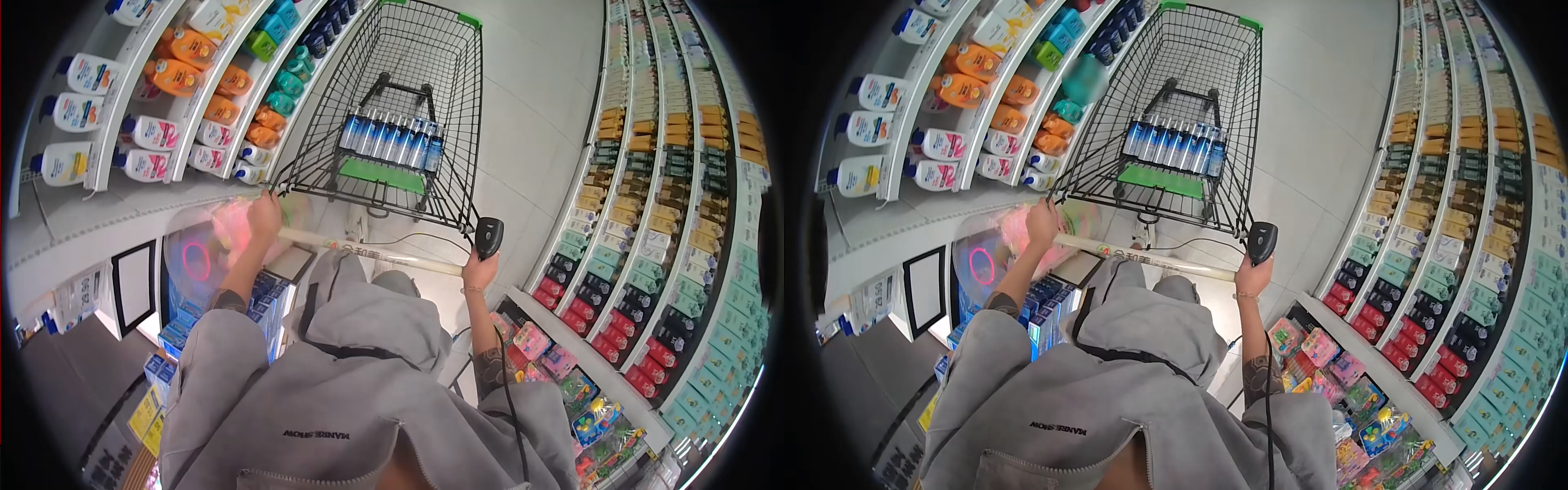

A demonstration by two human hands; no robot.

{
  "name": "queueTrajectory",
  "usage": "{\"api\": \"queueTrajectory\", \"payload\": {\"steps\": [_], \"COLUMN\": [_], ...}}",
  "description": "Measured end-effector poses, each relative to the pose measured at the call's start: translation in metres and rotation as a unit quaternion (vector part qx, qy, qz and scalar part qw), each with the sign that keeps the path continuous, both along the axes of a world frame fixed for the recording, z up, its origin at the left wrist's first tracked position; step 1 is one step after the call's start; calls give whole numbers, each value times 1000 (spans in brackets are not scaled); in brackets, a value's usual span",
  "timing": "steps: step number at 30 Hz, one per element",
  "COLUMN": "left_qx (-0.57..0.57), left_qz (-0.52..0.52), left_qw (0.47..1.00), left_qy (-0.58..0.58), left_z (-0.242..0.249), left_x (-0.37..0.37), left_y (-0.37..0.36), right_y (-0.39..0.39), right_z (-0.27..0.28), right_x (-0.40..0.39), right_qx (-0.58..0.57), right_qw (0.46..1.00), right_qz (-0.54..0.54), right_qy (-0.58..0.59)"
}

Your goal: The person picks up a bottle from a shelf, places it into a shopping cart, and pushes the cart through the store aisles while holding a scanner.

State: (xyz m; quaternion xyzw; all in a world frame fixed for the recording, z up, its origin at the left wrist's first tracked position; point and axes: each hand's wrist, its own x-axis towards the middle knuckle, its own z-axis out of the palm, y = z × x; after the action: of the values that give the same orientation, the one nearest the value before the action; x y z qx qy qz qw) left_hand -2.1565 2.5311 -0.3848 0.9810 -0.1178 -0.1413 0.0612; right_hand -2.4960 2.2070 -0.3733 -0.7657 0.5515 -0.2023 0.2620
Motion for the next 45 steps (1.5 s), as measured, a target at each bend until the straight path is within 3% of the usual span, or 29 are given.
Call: {"api": "queueTrajectory", "payload": {"steps": [18, 21, 31, 45], "left_qx": [-32, -43, -73, -63], "left_qz": [-5, -20, 0, -19], "left_qw": [999, 999, 997, 998], "left_qy": [14, 1, 18, 0], "left_z": [11, 3, 10, 11], "left_x": [57, 62, 98, 161], "left_y": [-82, -88, -144, -239], "right_y": [-72, -86, -133, -231], "right_z": [7, 7, 12, 3], "right_x": [58, 65, 102, 159], "right_qx": [-65, -26, -81, -63], "right_qw": [994, 995, 992, 996], "right_qz": [-18, -25, -34, -35], "right_qy": [85, 96, 86, 50]}}
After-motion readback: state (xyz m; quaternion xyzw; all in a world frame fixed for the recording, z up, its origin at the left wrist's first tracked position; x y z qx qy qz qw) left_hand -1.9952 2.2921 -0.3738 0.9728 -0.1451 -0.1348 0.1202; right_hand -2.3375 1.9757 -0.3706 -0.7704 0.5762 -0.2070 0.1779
